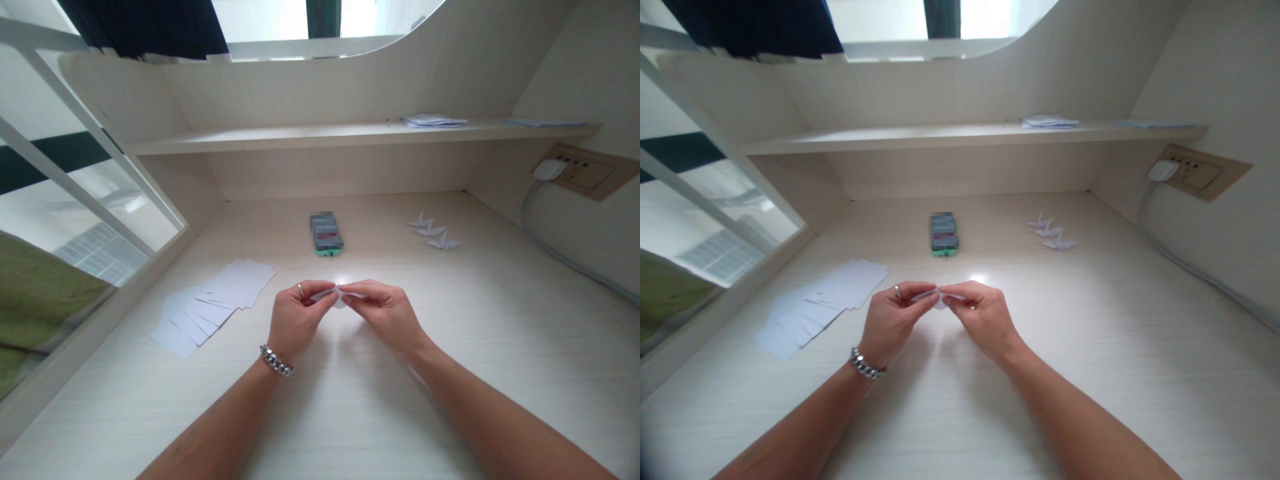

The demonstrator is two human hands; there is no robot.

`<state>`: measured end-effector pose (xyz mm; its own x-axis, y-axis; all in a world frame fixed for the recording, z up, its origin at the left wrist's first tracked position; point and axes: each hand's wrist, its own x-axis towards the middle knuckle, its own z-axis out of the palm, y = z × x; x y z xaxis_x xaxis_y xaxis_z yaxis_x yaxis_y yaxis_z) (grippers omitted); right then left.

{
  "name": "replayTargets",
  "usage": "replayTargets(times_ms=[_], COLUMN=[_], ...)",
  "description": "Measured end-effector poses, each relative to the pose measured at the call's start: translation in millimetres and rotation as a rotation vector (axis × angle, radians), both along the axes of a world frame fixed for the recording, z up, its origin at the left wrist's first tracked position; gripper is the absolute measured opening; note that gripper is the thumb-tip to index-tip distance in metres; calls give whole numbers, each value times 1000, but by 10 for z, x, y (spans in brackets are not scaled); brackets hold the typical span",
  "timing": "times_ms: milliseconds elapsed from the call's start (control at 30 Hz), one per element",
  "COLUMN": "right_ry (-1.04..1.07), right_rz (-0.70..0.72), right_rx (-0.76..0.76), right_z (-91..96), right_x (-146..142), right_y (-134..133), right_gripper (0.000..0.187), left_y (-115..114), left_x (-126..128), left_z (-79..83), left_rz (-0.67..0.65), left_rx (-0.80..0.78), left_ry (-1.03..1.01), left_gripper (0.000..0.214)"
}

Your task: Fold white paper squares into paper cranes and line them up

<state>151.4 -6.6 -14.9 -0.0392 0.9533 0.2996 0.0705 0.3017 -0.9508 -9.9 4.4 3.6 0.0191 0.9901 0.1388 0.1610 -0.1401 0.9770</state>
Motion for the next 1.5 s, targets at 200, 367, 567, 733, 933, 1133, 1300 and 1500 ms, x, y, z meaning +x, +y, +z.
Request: replayTargets(times_ms=[200,367,567,733,933,1133,1300,1500], right_ry=[87,-71,-105,52,222,326,257,197], right_rz=[3,-34,-42,-10,62,95,73,64], right_rx=[-113,15,60,-57,-234,-310,-284,-334], right_z=[-39,-24,-30,-42,-41,-35,-44,-28], right_x=[-1,1,-1,-3,-7,-16,8,6], right_y=[32,8,-4,27,82,90,94,79], right_gripper=[28,23,21,14,19,23,20,20], left_y=[-3,1,6,0,-2,6,22,31], left_x=[-3,-15,-19,-18,-14,-8,-6,-13], left_z=[-26,-34,-30,-36,-66,-77,-74,-64], left_rz=[-21,-28,-31,-43,-56,-81,-135,-165], left_rx=[-14,-19,-35,-36,24,18,-9,-82], left_ry=[4,17,28,36,57,28,-42,-99], left_gripper=[20,21,23,23,15,13,15,17])
